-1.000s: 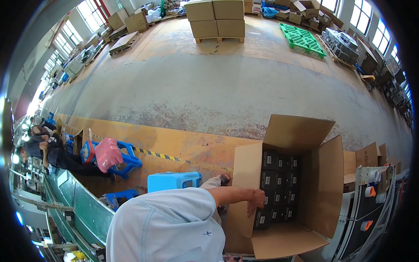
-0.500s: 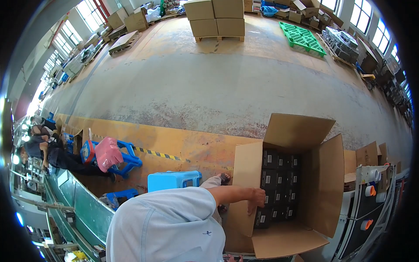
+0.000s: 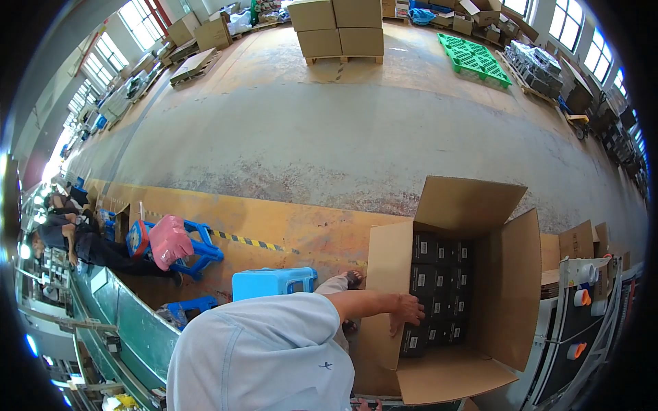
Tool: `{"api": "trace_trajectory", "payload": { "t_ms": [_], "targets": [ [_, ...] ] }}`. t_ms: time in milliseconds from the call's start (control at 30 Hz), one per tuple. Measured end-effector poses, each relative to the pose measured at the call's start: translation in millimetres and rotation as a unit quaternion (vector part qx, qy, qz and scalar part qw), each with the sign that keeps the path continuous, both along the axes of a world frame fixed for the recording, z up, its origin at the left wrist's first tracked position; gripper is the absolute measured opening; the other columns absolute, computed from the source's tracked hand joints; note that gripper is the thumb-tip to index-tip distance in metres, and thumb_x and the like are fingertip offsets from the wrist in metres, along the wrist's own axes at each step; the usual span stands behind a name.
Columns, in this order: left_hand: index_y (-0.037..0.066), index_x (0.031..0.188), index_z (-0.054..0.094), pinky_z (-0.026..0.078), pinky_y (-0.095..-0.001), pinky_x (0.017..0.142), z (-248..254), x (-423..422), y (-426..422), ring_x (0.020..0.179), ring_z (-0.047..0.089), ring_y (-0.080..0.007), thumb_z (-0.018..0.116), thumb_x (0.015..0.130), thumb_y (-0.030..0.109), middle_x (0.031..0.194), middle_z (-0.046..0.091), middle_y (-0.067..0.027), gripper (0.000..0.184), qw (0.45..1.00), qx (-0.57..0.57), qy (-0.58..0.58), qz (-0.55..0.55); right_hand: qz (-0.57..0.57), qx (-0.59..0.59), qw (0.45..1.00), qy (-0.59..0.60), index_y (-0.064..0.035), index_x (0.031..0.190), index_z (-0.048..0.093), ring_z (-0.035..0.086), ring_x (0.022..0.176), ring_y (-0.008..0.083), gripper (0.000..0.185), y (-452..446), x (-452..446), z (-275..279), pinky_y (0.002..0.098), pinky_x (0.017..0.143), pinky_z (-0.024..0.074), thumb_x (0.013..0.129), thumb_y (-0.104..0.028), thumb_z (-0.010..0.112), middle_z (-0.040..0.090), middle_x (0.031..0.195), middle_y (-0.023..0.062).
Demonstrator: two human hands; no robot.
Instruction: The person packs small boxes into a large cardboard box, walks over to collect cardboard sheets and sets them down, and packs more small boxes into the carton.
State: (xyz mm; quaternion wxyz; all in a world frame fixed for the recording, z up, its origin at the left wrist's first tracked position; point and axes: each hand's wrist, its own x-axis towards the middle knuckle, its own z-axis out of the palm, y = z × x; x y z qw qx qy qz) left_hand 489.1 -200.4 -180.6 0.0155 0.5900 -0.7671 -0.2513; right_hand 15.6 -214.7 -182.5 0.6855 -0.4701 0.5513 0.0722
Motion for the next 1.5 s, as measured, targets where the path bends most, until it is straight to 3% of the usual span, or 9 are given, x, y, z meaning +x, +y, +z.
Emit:
{"api": "trace_trajectory", "payload": {
  "t_ms": [67, 500, 700, 767, 1067, 1167, 1233, 1500],
  "targets": [
    [0.019, 0.139, 0.065, 0.049, -0.0488, 0.107, -2.1, -0.4, 1.6, 0.141, 0.049, -0.029, 0.088, 0.06, 0.07, 0.149, 0.054, -0.0066, 0.096, 0.999, -0.05, 0.004, 0.007, 0.005, -0.002, 1.0, -0.002, -0.0164, 0.145, 0.045, 0.068, 0.09, 0.0249, 0.05, -2.3, 0.3, 0.1, 0.0414, 0.073, 0.0608, 0.1, -0.022, 0.067, 0.069, 0.114, 0.0146],
    [0.021, 0.145, 0.059, 0.045, -0.0496, 0.112, -4.8, -1.0, -1.8, 0.143, 0.046, -0.03, 0.089, 0.06, 0.068, 0.153, 0.05, -0.0063, 0.101, 1.0, -0.006, 0.011, 0.006, 0.034, -0.017, 0.999, -0.021, -0.0165, 0.143, 0.046, 0.069, 0.084, 0.0236, 0.05, -17.9, 2.0, -5.6, 0.04, 0.069, 0.0617, 0.099, -0.018, 0.068, 0.071, 0.109, 0.0138],
    [0.019, 0.141, 0.063, 0.049, -0.0465, 0.109, -2.1, -0.2, 0.7, 0.137, 0.052, -0.0291, 0.089, 0.058, 0.07, 0.144, 0.058, -0.0057, 0.101, 0.999, -0.031, 0.004, 0.01, 0.042, -0.025, 0.998, -0.032, -0.0166, 0.142, 0.046, 0.07, 0.081, 0.023, 0.05, -25.7, 2.4, -12.6, 0.0394, 0.067, 0.0621, 0.098, -0.016, 0.068, 0.071, 0.106, 0.0134],
    [0.02, 0.142, 0.062, 0.047, -0.0478, 0.111, -2.0, -0.5, -2.1, 0.141, 0.049, -0.031, 0.089, 0.059, 0.068, 0.15, 0.053, -0.0079, 0.099, 1.0, -0.003, 0.012, 0.007, 0.036, -0.029, 0.998, -0.037, -0.0166, 0.142, 0.046, 0.07, 0.08, 0.0228, 0.049, -24.5, 1.6, -16.9, 0.0392, 0.066, 0.0623, 0.098, -0.015, 0.069, 0.072, 0.105, 0.0133],
    [0.016, 0.138, 0.064, 0.052, -0.0468, 0.106, -13.3, -0.2, -9.9, 0.136, 0.053, -0.0311, 0.089, 0.061, 0.067, 0.145, 0.057, -0.0083, 0.095, 0.999, -0.036, 0.038, 0.014, -0.114, -0.08, 0.989, -0.053, -0.0166, 0.141, 0.046, 0.071, 0.076, 0.0218, 0.049, 37.2, -29.5, -20.8, 0.0383, 0.063, 0.0629, 0.098, -0.013, 0.069, 0.073, 0.101, 0.0127],
    [0.015, 0.137, 0.064, 0.052, -0.0459, 0.104, -9.9, -1.4, -14.3, 0.137, 0.052, -0.0317, 0.088, 0.062, 0.066, 0.145, 0.057, -0.0088, 0.094, 0.999, -0.034, 0.031, 0.003, -0.173, -0.097, 0.978, -0.059, -0.0167, 0.141, 0.046, 0.071, 0.075, 0.0216, 0.049, 59.8, -49.7, -50.7, 0.038, 0.062, 0.063, 0.097, -0.012, 0.07, 0.073, 0.1, 0.0126],
    [0.014, 0.137, 0.065, 0.052, -0.0459, 0.104, -7.3, -1.0, -15.6, 0.137, 0.052, -0.0318, 0.088, 0.063, 0.066, 0.146, 0.057, -0.0091, 0.093, 0.999, -0.037, 0.026, -0.01, -0.184, -0.069, 0.978, -0.069, -0.0206, 0.146, 0.034, 0.075, 0.082, 0.0312, 0.061, 61.1, -58.5, -63.8, 0.0506, 0.068, 0.0663, 0.097, -0.001, 0.065, 0.074, 0.104, 0.0199],
    [0.01, 0.124, 0.073, 0.052, -0.0452, 0.105, 1.7, -3.7, -19.6, 0.138, 0.052, -0.0313, 0.083, 0.069, 0.067, 0.14, 0.062, -0.0104, 0.08, 0.999, 0.019, -0.008, -0.028, -0.201, -0.063, 0.973, -0.089, -0.017, 0.144, 0.036, 0.077, 0.087, 0.0335, 0.055, 78.2, -50.7, -32.8, 0.053, 0.074, 0.0667, 0.099, -0.002, 0.064, 0.074, 0.103, 0.0202]
  ]
}}
